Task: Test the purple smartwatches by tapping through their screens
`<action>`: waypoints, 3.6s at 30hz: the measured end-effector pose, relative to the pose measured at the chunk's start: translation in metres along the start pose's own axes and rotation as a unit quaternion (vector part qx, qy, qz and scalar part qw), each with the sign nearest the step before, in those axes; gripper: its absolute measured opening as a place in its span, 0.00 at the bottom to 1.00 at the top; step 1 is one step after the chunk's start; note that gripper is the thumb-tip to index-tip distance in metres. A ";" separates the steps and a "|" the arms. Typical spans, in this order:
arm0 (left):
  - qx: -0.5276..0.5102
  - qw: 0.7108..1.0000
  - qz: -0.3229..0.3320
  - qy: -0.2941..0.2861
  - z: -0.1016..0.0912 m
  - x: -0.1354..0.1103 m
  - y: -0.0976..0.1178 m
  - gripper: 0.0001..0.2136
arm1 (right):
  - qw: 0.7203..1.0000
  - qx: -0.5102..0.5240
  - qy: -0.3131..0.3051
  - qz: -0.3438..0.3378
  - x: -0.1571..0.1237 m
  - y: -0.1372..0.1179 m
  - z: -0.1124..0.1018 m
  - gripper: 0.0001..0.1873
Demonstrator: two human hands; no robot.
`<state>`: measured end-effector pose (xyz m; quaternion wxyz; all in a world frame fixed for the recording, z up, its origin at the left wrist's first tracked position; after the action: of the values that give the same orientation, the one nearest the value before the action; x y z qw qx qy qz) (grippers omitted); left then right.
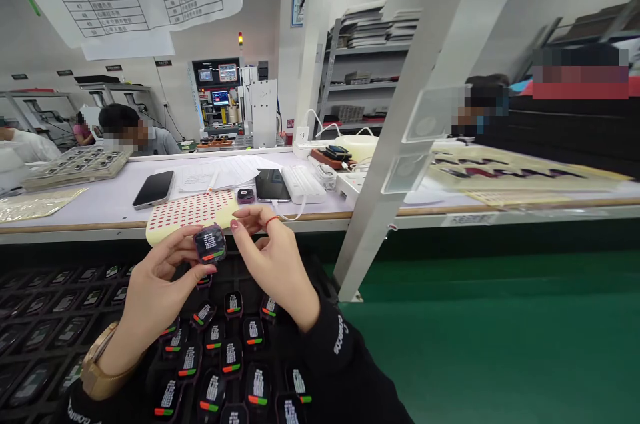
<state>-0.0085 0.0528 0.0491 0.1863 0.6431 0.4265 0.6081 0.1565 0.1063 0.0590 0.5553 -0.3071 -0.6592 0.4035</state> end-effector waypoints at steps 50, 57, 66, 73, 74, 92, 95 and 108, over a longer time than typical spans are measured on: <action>0.027 0.997 0.059 -0.029 -0.015 0.001 0.000 0.23 | 0.966 0.058 -0.250 -0.026 -0.007 0.003 -0.001 0.31; 0.056 0.996 0.073 -0.013 -0.015 0.000 -0.004 0.24 | 0.979 0.086 -0.182 -0.016 -0.008 0.005 0.011 0.22; 0.055 0.996 0.063 -0.034 -0.015 0.000 -0.002 0.24 | 0.973 0.041 -0.219 -0.056 -0.006 -0.005 -0.001 0.25; 0.061 0.995 0.064 -0.037 -0.017 0.001 -0.007 0.23 | 0.955 0.138 -0.261 -0.003 -0.007 -0.001 -0.002 0.35; 0.059 0.995 0.067 -0.039 -0.017 0.002 -0.007 0.24 | 0.954 0.145 -0.262 0.003 -0.006 0.000 -0.002 0.34; -0.007 0.997 0.071 0.011 -0.044 0.008 0.001 0.18 | 0.925 -0.234 -0.299 0.019 0.021 0.087 0.000 0.23; 0.001 0.996 0.084 0.020 -0.047 0.007 0.007 0.15 | 0.918 -0.257 -0.299 0.029 0.027 0.130 0.011 0.22; 0.056 0.991 0.110 0.046 -0.056 0.001 0.018 0.11 | 0.893 -0.339 -0.294 0.038 0.022 0.101 0.002 0.24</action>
<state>-0.0557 0.0278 0.0746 0.0623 0.6668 0.3947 0.6291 0.1461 0.1736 -0.0187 0.1830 -0.3691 -0.8766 0.2487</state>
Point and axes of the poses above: each hand's wrist, its own x-axis towards the middle knuckle, its own z-axis out of the palm, y = z × x, the point moved 1 cm from there along x, towards the middle knuckle, and after that the axes turned 4 degrees about z, right-handed, at the moved point
